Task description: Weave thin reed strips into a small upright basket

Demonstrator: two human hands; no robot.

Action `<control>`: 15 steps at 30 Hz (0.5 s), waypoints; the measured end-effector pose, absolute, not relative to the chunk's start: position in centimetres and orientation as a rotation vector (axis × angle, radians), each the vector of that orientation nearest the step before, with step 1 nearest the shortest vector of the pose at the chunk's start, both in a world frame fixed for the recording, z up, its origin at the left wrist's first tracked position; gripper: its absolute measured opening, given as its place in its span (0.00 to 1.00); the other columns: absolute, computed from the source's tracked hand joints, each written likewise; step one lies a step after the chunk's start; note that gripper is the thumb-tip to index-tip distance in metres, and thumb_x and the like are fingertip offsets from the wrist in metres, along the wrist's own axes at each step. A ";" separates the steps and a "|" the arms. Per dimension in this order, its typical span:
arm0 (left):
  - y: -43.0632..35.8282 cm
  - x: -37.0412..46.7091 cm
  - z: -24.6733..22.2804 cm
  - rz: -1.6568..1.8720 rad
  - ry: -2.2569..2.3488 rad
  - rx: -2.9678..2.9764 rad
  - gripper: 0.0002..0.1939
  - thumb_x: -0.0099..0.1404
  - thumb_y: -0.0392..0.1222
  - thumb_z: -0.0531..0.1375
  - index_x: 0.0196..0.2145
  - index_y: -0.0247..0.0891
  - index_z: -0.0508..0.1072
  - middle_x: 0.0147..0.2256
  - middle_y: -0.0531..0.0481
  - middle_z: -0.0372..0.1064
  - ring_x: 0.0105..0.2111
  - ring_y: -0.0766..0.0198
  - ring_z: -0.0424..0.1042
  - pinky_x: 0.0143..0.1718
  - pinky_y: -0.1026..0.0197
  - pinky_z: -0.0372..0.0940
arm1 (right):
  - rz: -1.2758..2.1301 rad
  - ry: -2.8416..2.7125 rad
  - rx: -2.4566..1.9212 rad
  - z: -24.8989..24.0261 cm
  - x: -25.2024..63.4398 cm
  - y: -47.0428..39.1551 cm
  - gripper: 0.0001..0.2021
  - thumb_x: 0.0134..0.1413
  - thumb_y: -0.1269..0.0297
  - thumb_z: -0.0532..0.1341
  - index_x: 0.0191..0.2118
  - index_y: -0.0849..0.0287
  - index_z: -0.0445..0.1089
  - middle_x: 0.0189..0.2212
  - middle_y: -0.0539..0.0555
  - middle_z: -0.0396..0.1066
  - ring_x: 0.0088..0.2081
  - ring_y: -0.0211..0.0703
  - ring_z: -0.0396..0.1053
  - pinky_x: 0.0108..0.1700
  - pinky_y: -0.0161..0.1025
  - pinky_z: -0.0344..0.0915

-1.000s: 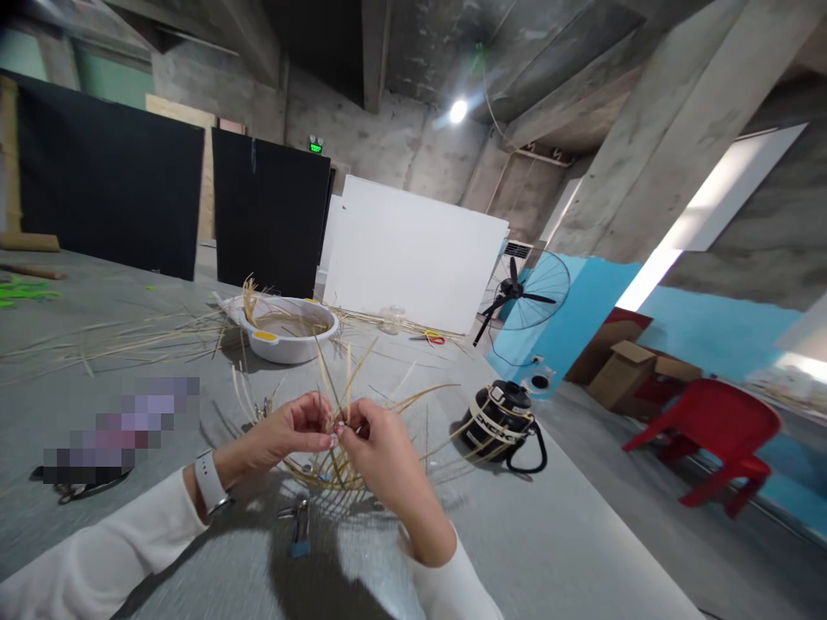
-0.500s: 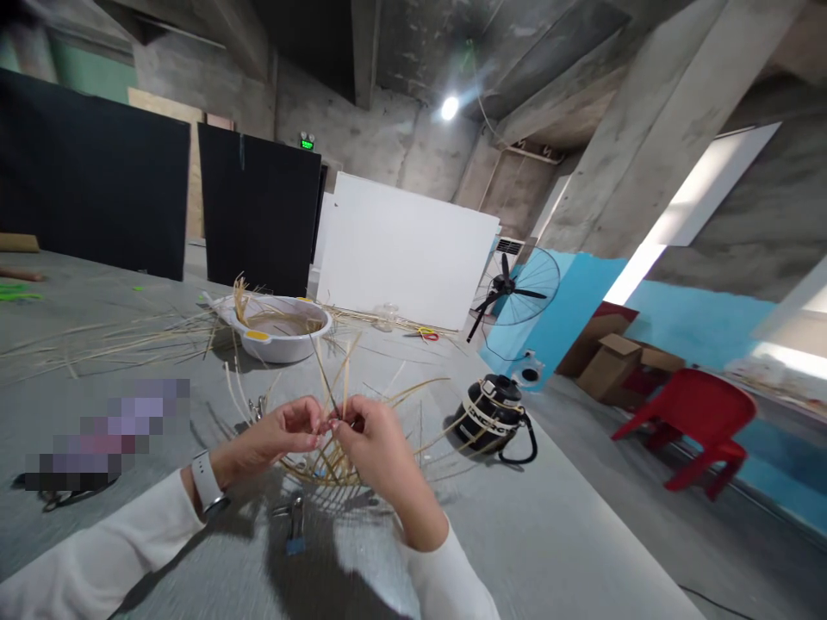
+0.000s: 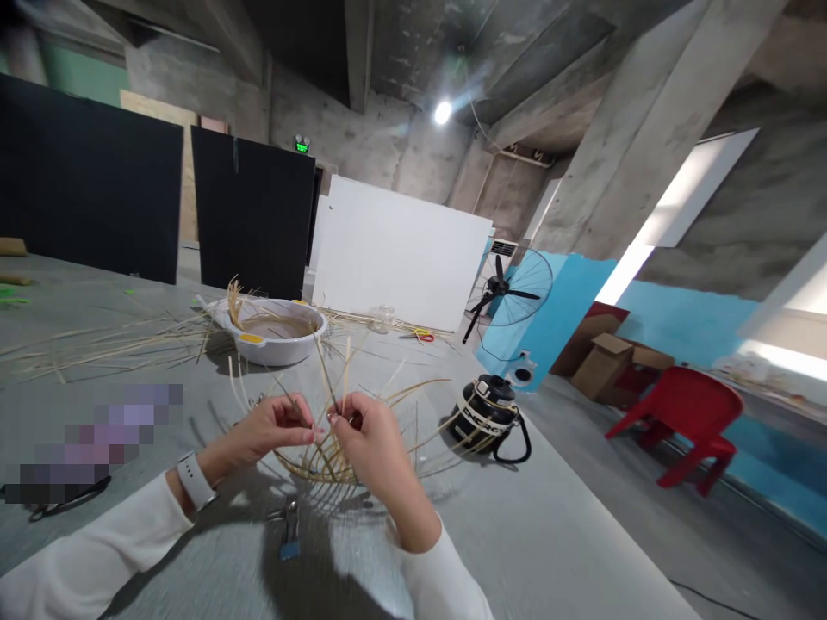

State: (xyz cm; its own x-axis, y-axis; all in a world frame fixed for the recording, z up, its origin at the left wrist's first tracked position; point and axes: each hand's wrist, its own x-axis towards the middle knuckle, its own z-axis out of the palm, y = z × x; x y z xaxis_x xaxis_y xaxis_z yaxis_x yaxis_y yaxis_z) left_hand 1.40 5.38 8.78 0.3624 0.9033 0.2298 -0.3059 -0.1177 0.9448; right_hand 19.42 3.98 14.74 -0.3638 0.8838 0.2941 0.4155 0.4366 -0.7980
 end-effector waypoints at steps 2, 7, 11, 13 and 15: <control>5.4 1.7 8.6 1.181 0.645 1.225 0.13 0.47 0.39 0.70 0.26 0.34 0.69 0.24 0.55 0.71 0.27 0.68 0.71 0.34 0.63 0.64 | 0.766 -1.960 -1.100 14.8 19.4 3.9 0.06 0.51 0.67 0.56 0.25 0.59 0.62 0.18 0.45 0.58 0.20 0.33 0.56 0.22 0.31 0.52; 5.1 2.4 8.5 1.206 0.656 1.066 0.14 0.47 0.41 0.70 0.25 0.34 0.68 0.25 0.55 0.71 0.27 0.67 0.72 0.37 0.61 0.65 | 0.693 -1.921 -1.138 14.7 19.2 3.9 0.05 0.51 0.67 0.55 0.25 0.59 0.62 0.17 0.45 0.59 0.20 0.34 0.57 0.22 0.31 0.53; 4.7 2.8 9.0 1.191 0.762 0.941 0.16 0.45 0.42 0.70 0.26 0.34 0.68 0.24 0.55 0.71 0.26 0.67 0.72 0.38 0.59 0.66 | 0.684 -1.868 -1.143 14.3 19.1 4.1 0.04 0.52 0.66 0.54 0.28 0.59 0.62 0.19 0.46 0.61 0.20 0.35 0.59 0.23 0.32 0.56; 4.4 3.0 9.4 1.169 0.820 0.894 0.17 0.43 0.43 0.71 0.26 0.34 0.68 0.23 0.55 0.72 0.25 0.67 0.72 0.37 0.60 0.66 | 0.681 -1.858 -1.145 14.1 19.0 4.3 0.04 0.52 0.66 0.54 0.28 0.59 0.62 0.21 0.47 0.62 0.21 0.35 0.60 0.24 0.33 0.57; 4.3 3.0 9.6 1.121 0.866 0.878 0.19 0.42 0.45 0.71 0.26 0.34 0.67 0.23 0.53 0.73 0.25 0.66 0.73 0.35 0.61 0.66 | 0.663 -1.862 -1.147 13.9 18.9 4.4 0.05 0.52 0.65 0.54 0.28 0.59 0.63 0.21 0.47 0.62 0.21 0.35 0.60 0.24 0.33 0.57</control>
State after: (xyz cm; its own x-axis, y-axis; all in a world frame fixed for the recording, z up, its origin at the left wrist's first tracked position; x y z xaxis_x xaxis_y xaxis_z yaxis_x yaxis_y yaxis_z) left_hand 2.98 4.26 9.65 0.2087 0.9695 -0.1289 -0.3701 0.2003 0.9072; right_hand 18.94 4.41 13.94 -0.2382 0.8962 0.3743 0.4578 0.4435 -0.7706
